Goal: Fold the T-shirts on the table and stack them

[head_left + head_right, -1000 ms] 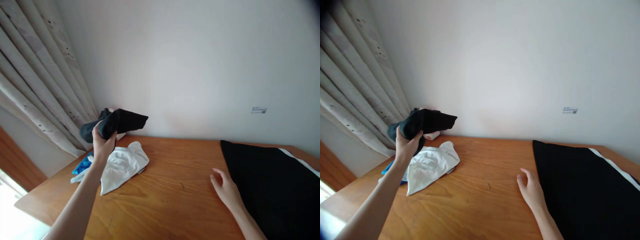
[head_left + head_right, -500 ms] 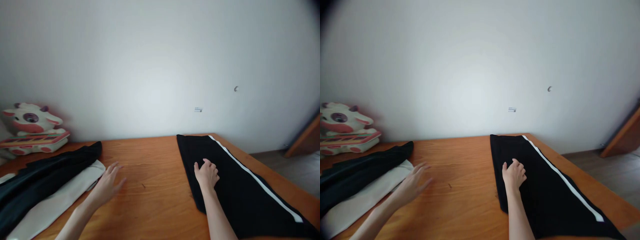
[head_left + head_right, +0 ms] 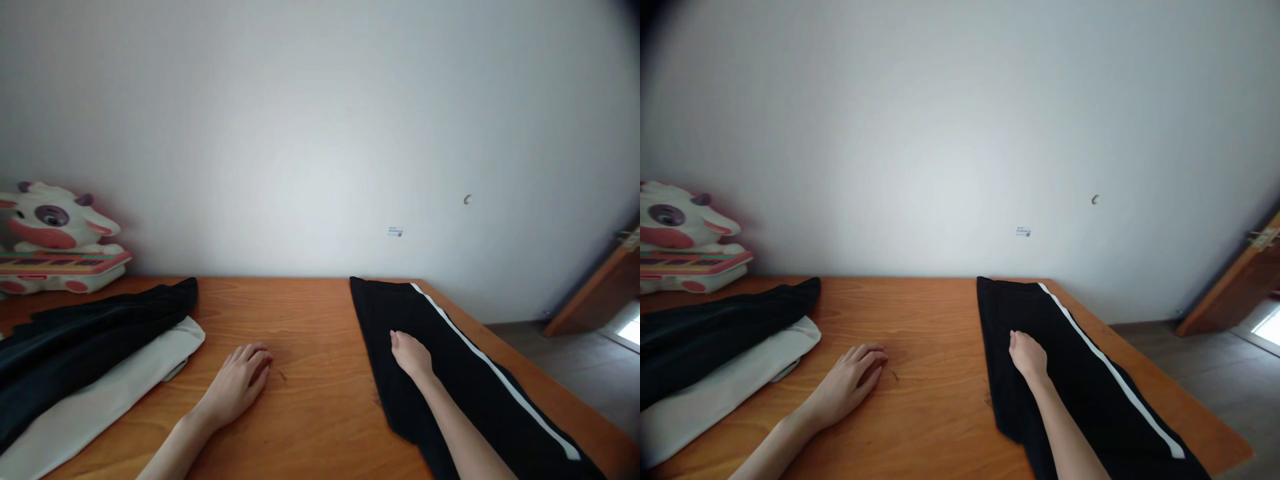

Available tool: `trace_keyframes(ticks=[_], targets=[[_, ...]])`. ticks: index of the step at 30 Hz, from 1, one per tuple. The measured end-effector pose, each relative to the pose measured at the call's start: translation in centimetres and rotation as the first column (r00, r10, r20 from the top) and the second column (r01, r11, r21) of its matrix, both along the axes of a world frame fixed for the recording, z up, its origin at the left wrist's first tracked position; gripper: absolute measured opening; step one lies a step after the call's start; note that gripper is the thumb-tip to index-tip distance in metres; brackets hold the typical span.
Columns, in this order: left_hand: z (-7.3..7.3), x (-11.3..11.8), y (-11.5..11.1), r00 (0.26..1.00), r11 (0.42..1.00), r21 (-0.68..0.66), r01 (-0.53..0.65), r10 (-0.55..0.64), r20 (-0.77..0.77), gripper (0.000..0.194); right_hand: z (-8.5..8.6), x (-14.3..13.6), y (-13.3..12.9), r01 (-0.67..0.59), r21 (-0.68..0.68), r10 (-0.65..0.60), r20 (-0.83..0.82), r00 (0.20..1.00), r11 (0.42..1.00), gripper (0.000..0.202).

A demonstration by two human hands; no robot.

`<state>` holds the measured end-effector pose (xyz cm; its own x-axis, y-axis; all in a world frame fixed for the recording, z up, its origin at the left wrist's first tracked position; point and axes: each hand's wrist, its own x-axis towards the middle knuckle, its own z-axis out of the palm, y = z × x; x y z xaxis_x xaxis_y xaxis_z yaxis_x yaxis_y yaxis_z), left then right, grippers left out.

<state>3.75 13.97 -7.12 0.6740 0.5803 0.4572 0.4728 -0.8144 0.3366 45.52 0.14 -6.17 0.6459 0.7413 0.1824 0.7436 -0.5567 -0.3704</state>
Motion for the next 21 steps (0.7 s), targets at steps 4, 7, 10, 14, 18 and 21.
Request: trace_keyframes(ticks=[4,7,10,14,18,21], targets=[[-0.1,0.1,0.1,1.0,1.0,0.005,0.007,-0.007,0.0,0.023,0.4,-0.6,-1.0,0.05,0.203,-0.036,-0.07,0.997,0.978,0.045],[-0.4,-0.1,0.3,1.0,1.0,-0.001,0.021,-0.021,-0.004,0.023,1.9,-1.0,-0.6,0.098,0.371,-0.054,-0.128,0.99,0.924,0.05],[-0.8,-0.2,0.6,1.0,1.0,-0.008,0.018,-0.018,0.008,0.022,4.3,-3.1,1.3,0.098,0.529,-0.005,-0.175,0.985,0.843,0.059],[-0.9,-0.3,0.4,0.997,0.998,-0.068,-0.015,0.02,0.075,0.051,8.4,-10.2,3.7,-0.034,0.681,0.247,-0.219,0.944,0.732,0.066],[-0.4,-0.4,-0.9,0.959,0.97,-0.209,0.12,-0.059,0.276,0.112,12.5,-17.6,3.4,-0.041,0.881,0.75,-0.375,0.545,0.471,0.047],[-0.9,-0.4,-1.3,0.942,0.943,-0.289,0.166,-0.065,0.33,0.132,13.6,-19.1,2.6,-0.214,0.867,0.849,-0.34,0.404,0.449,0.05]])
